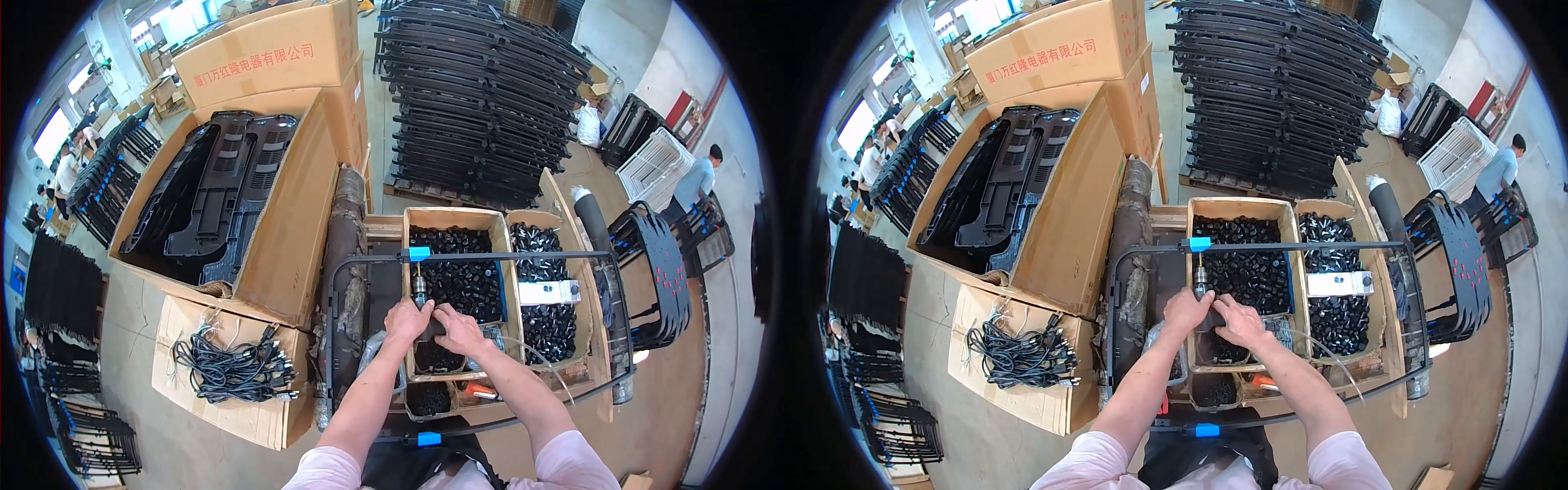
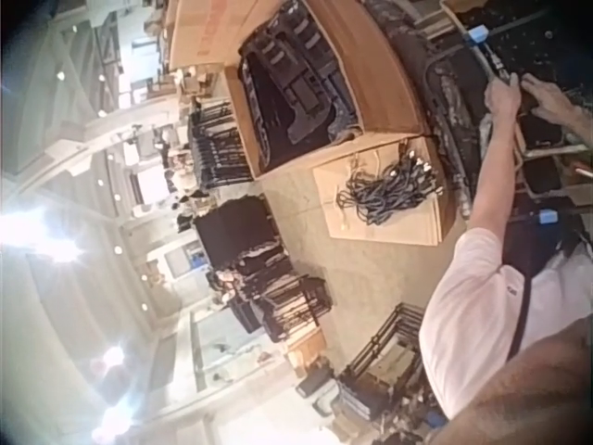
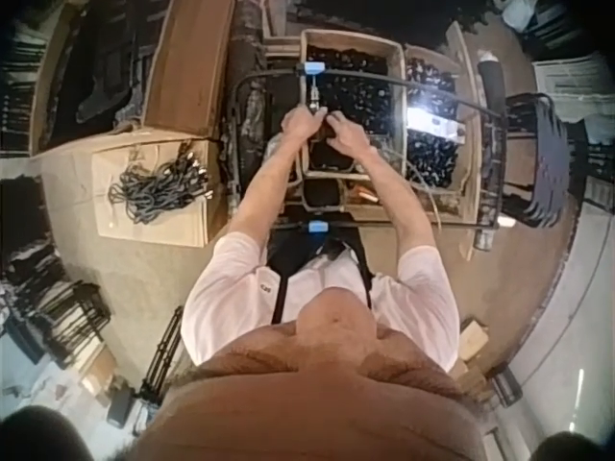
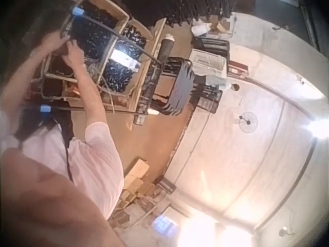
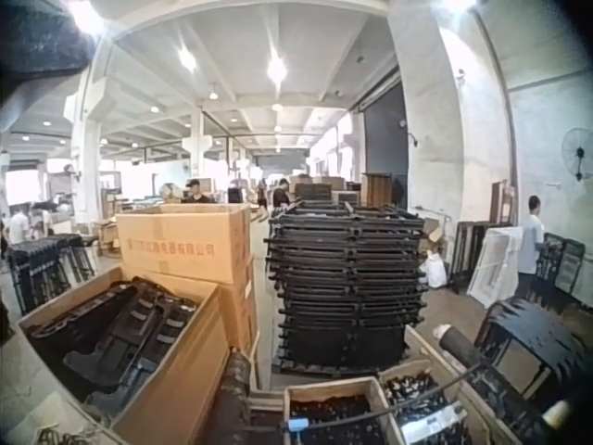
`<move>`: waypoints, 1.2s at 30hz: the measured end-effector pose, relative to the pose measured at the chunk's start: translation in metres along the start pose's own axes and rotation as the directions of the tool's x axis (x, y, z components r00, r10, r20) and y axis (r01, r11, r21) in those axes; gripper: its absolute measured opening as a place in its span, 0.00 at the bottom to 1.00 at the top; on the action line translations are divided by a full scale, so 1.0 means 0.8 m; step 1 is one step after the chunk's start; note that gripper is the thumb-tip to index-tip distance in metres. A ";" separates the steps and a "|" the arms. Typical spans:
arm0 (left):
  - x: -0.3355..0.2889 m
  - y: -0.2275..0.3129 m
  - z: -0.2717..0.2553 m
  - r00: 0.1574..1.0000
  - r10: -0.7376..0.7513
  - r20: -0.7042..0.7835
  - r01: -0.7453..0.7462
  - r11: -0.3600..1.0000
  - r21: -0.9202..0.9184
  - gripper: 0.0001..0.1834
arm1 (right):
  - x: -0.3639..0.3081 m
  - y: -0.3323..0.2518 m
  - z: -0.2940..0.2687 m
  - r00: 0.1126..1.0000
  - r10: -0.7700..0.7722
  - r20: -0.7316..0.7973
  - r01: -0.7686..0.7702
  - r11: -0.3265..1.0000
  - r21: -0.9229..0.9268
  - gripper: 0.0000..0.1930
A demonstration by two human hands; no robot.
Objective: Assembling a lawnmower handle by attaching cables and plastic components using pneumatic tools and pliers.
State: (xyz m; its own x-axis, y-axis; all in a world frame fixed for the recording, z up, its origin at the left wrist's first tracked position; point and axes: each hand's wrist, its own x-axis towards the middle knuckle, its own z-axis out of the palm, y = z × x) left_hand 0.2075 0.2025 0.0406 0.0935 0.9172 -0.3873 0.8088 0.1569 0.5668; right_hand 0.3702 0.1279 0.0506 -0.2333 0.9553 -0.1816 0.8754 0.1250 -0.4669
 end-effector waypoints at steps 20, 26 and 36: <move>-0.083 -0.023 0.029 0.999 0.044 -0.033 -0.046 0.996 -0.082 0.40 | -0.110 -0.039 0.021 0.957 -0.140 -0.255 0.102 0.982 -0.158 0.32; -0.327 -0.027 0.073 0.999 0.019 -0.049 -0.050 0.626 -0.779 0.38 | -0.322 -0.108 0.026 0.934 -0.154 -0.323 0.107 0.981 -0.159 0.36; -0.544 -0.165 0.156 0.981 -0.097 -0.166 -0.073 0.612 -0.788 0.24 | -0.488 -0.173 0.146 0.975 -0.212 -0.069 0.212 0.977 -0.011 0.40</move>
State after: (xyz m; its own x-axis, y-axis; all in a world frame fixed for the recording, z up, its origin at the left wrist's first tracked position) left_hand 0.1330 -0.2630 0.0435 -0.0836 0.9457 -0.3142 0.0305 0.3176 0.9477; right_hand 0.2909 -0.2933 0.0848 -0.3840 0.9232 -0.0185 0.8108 0.3275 -0.4851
